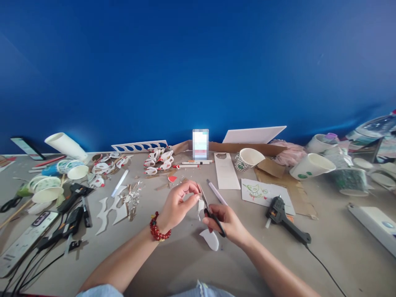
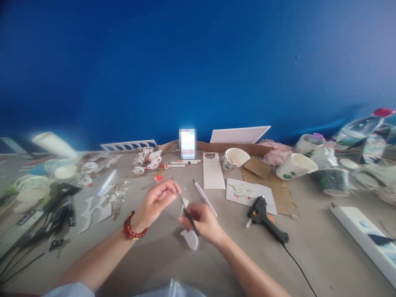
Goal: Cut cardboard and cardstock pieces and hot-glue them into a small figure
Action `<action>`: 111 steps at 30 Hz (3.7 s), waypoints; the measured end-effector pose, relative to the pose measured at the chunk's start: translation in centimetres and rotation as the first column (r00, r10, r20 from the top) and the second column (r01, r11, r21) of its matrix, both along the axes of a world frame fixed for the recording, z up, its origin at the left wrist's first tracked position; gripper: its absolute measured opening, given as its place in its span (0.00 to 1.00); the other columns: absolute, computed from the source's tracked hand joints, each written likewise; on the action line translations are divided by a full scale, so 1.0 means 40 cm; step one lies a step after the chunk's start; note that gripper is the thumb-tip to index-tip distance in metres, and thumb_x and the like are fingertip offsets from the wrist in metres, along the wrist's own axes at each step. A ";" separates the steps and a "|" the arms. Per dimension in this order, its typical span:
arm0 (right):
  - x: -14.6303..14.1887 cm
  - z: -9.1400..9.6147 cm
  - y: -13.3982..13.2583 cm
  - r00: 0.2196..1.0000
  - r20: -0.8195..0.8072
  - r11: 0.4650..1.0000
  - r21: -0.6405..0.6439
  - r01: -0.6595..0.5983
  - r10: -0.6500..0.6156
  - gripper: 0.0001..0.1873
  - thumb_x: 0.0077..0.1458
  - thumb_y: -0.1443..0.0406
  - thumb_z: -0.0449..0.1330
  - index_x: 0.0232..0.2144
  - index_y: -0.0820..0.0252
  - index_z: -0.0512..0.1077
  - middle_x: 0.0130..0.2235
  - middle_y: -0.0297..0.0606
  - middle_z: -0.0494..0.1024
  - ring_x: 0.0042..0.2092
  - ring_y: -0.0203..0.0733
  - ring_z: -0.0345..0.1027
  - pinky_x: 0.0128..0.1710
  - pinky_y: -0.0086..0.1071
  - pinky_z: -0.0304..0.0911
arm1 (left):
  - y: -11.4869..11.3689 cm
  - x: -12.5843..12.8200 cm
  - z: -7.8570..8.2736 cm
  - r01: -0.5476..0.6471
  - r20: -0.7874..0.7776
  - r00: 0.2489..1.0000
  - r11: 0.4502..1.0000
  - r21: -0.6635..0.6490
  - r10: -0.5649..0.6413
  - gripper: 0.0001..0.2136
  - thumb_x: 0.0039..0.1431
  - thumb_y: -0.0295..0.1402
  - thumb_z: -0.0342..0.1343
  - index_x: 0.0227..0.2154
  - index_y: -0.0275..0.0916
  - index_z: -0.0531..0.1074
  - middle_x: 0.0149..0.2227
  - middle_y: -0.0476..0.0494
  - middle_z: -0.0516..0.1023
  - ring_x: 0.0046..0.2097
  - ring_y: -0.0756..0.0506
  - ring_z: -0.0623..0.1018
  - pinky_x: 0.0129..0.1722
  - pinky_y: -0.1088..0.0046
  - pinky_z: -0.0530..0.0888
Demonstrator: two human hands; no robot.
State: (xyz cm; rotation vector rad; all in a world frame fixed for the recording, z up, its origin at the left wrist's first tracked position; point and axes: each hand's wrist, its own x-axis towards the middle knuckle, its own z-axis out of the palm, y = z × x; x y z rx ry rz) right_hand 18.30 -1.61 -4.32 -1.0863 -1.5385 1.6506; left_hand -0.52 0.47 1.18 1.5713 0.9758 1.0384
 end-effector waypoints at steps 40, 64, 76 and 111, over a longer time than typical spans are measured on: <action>0.019 -0.022 0.014 0.962 0.257 0.979 0.202 0.037 -0.089 0.27 0.46 0.52 0.67 0.13 0.56 0.55 0.15 0.27 0.58 0.19 0.32 0.48 0.19 0.27 0.41 | 0.019 -0.028 0.013 0.014 -0.123 0.992 0.996 -0.092 -0.025 0.04 0.58 0.31 0.55 0.31 0.37 0.73 0.34 0.46 0.77 0.37 0.48 0.75 0.39 0.73 0.70; 0.042 -0.045 0.056 0.806 0.444 0.904 0.351 0.244 -0.390 0.15 0.50 0.52 0.62 0.34 0.56 0.73 0.30 0.33 0.77 0.27 0.38 0.67 0.26 0.27 0.58 | 0.102 -0.047 -0.163 -0.075 -0.168 0.984 0.993 -0.088 0.060 0.09 0.59 0.37 0.52 0.26 0.39 0.63 0.47 0.40 0.74 0.46 0.43 0.76 0.39 0.69 0.73; 0.028 -0.008 0.040 0.558 0.749 0.912 0.410 0.032 -0.356 0.21 0.53 0.49 0.57 0.19 0.57 0.65 0.21 0.30 0.71 0.24 0.35 0.63 0.21 0.26 0.47 | -0.048 -0.006 -0.109 0.081 0.016 0.997 0.961 -0.266 -0.079 0.10 0.57 0.39 0.57 0.28 0.38 0.68 0.33 0.46 0.76 0.35 0.48 0.75 0.38 0.72 0.73; -0.009 -0.019 0.030 0.349 0.888 0.918 0.368 -0.148 -0.300 0.23 0.55 0.44 0.54 0.28 0.55 0.74 0.29 0.38 0.78 0.30 0.44 0.73 0.22 0.28 0.47 | -0.037 -0.073 -0.187 0.240 -0.793 0.587 0.899 0.365 0.165 0.09 0.63 0.30 0.49 0.29 0.39 0.73 0.33 0.43 0.76 0.38 0.42 0.75 0.42 0.67 0.68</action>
